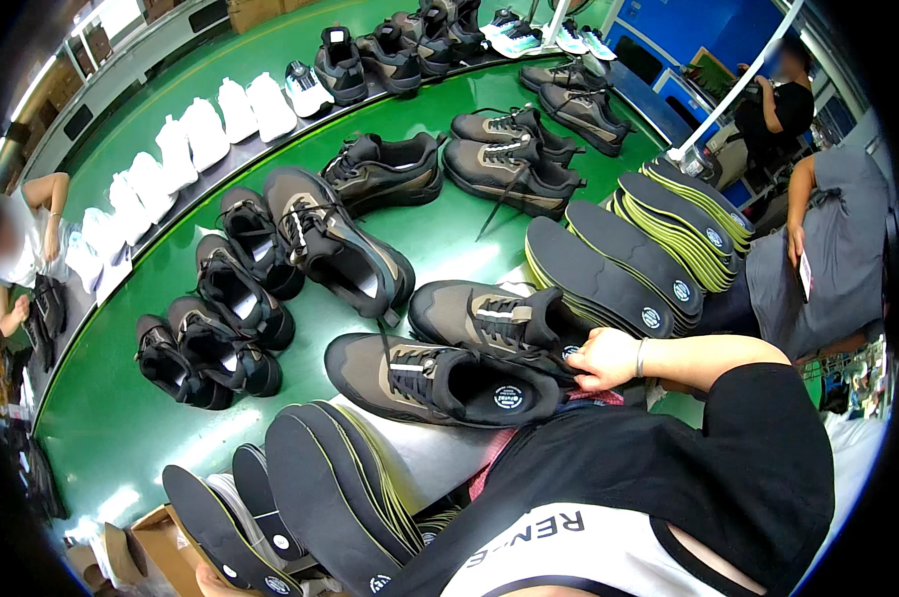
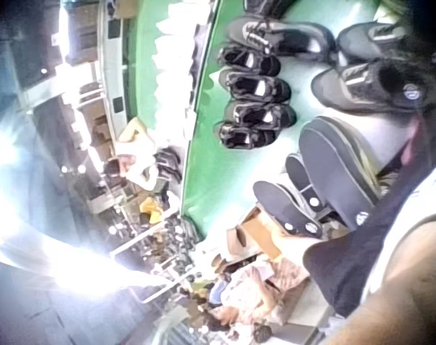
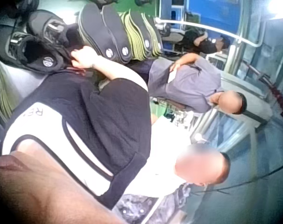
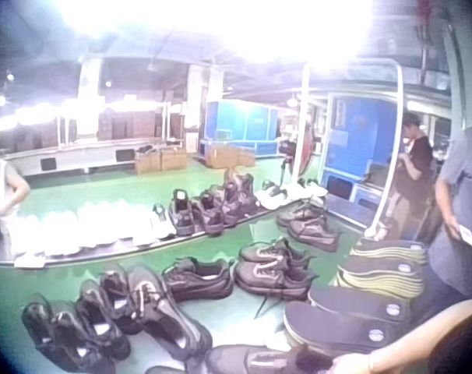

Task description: The person places insoles into several shoes on a workbench and then goes to a storage rack to retrieve more insoles.

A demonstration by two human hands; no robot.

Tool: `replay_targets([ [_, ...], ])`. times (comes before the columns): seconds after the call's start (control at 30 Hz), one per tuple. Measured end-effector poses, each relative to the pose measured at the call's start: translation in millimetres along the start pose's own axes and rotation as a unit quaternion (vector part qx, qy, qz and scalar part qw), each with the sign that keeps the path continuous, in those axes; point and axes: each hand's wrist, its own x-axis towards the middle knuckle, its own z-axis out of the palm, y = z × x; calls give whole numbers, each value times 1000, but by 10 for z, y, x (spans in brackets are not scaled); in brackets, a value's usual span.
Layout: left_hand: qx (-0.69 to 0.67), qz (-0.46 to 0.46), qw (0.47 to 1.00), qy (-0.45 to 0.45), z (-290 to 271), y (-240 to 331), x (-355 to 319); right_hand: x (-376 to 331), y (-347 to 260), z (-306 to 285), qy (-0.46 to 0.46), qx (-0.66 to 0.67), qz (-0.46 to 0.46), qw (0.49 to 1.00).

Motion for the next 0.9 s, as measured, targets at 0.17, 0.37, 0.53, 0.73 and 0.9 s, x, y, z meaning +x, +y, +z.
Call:
replay_targets([
  [0.17,-1,-7,1000,5,4,-16,74,11,-6,26,-1,-2,9,1000],
  [0.37,-5,-17,1000,-2,24,-66,199,-13,-18,55,6,-1,17,1000],
  [0.53,-27,-17,999,-3,-72,-167,355,21,-14,64,-7,0,18,1000],
  [0.73,-214,17,976,-46,-689,-384,1013,0,-45,-146,37,52,-5,998],
  [0.9,-339,64,935,-79,-821,687,673,-173,-93,-704,179,129,-38,975],
])
